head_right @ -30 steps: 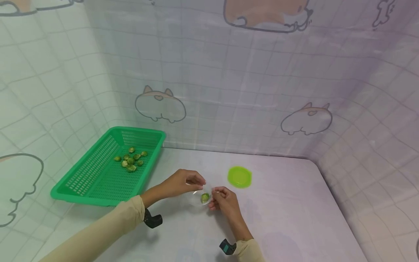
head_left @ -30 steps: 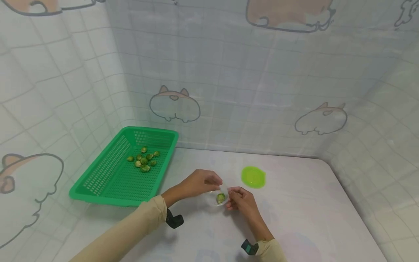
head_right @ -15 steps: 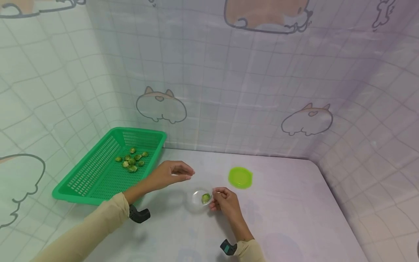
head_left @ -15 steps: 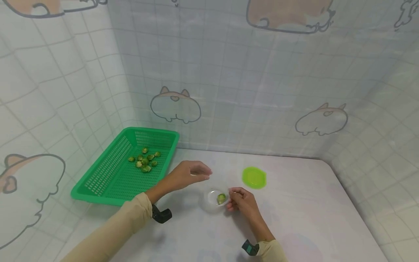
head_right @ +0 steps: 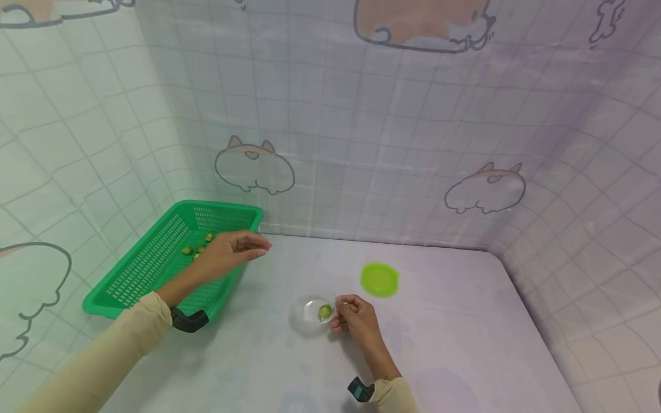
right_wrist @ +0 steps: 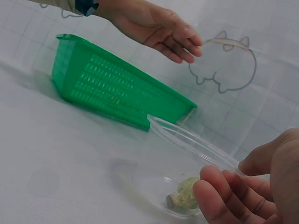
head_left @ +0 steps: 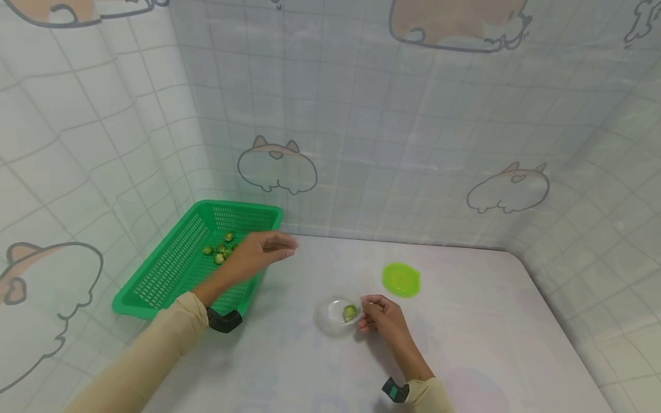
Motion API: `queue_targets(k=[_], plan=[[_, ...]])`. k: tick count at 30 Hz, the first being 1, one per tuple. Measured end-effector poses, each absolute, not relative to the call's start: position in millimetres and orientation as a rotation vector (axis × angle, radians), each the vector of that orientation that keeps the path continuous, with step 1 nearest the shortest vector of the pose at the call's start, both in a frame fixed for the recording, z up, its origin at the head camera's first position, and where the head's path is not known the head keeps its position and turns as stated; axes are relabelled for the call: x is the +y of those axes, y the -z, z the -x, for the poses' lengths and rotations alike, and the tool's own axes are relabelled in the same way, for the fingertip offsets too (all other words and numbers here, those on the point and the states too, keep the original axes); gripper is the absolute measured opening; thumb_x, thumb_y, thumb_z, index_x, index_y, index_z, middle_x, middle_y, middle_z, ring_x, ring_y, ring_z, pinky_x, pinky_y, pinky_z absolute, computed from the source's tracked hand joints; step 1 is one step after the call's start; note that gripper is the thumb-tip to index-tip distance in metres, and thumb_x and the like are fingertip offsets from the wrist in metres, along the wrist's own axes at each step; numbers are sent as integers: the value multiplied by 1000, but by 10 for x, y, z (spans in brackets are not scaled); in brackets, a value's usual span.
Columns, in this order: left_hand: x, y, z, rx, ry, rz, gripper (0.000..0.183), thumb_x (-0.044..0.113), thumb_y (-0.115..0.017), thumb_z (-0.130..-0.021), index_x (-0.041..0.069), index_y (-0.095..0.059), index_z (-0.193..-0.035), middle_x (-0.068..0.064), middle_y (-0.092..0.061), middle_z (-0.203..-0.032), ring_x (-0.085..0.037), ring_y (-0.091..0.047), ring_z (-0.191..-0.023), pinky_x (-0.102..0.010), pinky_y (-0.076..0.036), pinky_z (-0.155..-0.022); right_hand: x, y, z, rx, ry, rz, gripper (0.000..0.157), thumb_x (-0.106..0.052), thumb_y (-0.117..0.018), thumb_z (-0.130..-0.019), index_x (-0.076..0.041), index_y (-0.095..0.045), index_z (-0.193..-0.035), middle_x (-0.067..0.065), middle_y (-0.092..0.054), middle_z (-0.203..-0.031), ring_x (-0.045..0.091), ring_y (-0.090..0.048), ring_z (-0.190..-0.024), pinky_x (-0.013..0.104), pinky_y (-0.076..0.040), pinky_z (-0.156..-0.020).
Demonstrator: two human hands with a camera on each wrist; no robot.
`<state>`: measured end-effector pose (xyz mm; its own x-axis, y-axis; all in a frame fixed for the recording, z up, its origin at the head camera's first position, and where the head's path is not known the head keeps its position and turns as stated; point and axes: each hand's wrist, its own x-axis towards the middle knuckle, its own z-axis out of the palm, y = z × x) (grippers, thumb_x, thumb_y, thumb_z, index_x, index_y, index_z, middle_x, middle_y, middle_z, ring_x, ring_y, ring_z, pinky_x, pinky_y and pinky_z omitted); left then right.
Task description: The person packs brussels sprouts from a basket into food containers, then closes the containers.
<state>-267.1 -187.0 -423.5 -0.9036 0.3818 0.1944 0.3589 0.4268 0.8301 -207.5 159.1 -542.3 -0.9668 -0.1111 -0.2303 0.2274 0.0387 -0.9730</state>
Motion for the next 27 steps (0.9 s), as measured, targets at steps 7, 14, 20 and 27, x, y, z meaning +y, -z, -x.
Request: queue_targets(k=[7, 14, 20, 27], plan=[[-2263, 4306, 2756, 2720, -1505, -626, 30, 37, -67, -98, 23, -69, -124, 2, -69, -124, -16, -65, -115, -33, -56, -93, 1611, 5421, 2080, 2072, 2032, -121, 36, -22, -64, -99, 5, -60, -123, 9, -70, -82, 18, -70, -68, 32, -61, -66], [-2590, 4375, 2845, 2754, -1521, -550, 34, 32, -69, -98, 13, -68, -126, -10, -70, -123, -17, -67, -110, -30, -57, -86, 1609, 5415, 2072, 2080, 2026, -130, 39, -24, -64, -99, 6, -59, -124, 8, -69, -82, 18, -70, -66, 31, -61, -65], [-2834, 4427, 2895, 2824, -1421, -484, 28, 31, -68, -98, 18, -69, -123, -9, -71, -120, -22, -68, -109, -40, -57, -88, 1602, 5413, 2080, 2084, 2017, -147, 40, -25, -65, -99, 5, -59, -124, 7, -68, -81, 18, -70, -66, 31, -61, -65], [-3069, 4555, 2950, 2903, -1200, -467, 33, 31, -68, -99, 11, -69, -126, -9, -71, -121, -30, -67, -110, -51, -56, -88, 1600, 5454, 2104, 2078, 2009, -134, 41, -27, -65, -99, 5, -59, -125, 6, -68, -82, 18, -70, -67, 32, -62, -66]])
